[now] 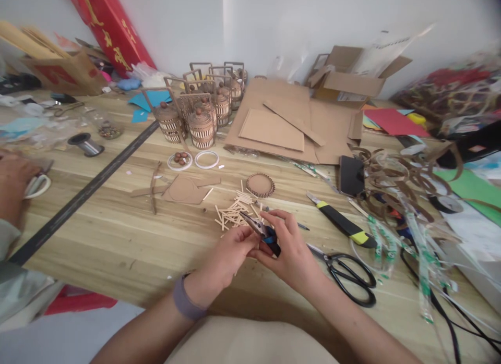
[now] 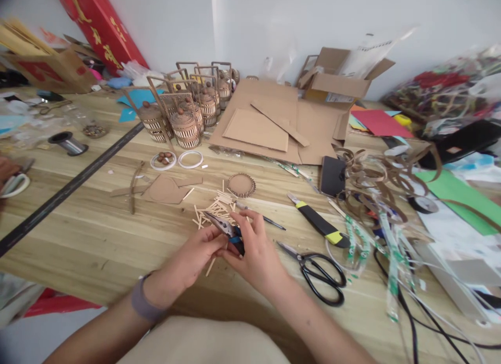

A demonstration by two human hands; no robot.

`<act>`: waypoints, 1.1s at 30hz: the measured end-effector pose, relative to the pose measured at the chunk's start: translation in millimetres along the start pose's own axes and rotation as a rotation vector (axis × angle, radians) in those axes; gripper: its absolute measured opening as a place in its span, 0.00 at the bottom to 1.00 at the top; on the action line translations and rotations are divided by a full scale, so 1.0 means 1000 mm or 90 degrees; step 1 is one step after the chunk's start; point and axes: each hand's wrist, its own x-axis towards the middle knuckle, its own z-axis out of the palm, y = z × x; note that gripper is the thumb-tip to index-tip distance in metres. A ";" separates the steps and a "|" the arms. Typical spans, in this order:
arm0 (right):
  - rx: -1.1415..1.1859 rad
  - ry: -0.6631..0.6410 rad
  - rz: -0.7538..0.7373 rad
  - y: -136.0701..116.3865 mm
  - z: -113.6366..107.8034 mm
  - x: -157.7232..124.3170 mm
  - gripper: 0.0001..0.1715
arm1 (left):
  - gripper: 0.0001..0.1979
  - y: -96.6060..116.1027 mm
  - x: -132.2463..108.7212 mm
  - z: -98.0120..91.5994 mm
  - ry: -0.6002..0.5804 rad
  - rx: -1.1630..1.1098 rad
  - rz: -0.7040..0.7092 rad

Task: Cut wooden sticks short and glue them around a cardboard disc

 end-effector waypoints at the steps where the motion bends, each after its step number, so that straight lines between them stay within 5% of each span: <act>1: 0.017 -0.008 0.020 0.000 -0.003 -0.001 0.35 | 0.20 0.001 -0.001 0.000 0.001 0.017 0.005; 9: 0.215 -0.308 0.289 0.000 -0.057 -0.013 0.18 | 0.15 0.008 -0.014 -0.011 0.021 0.193 -0.031; 15: 0.382 -0.407 0.455 0.002 -0.070 -0.020 0.13 | 0.16 0.012 -0.018 -0.009 -0.025 0.244 -0.030; 33: 0.508 -0.462 0.439 -0.008 -0.056 -0.006 0.12 | 0.19 0.007 -0.019 0.002 -0.143 0.215 -0.036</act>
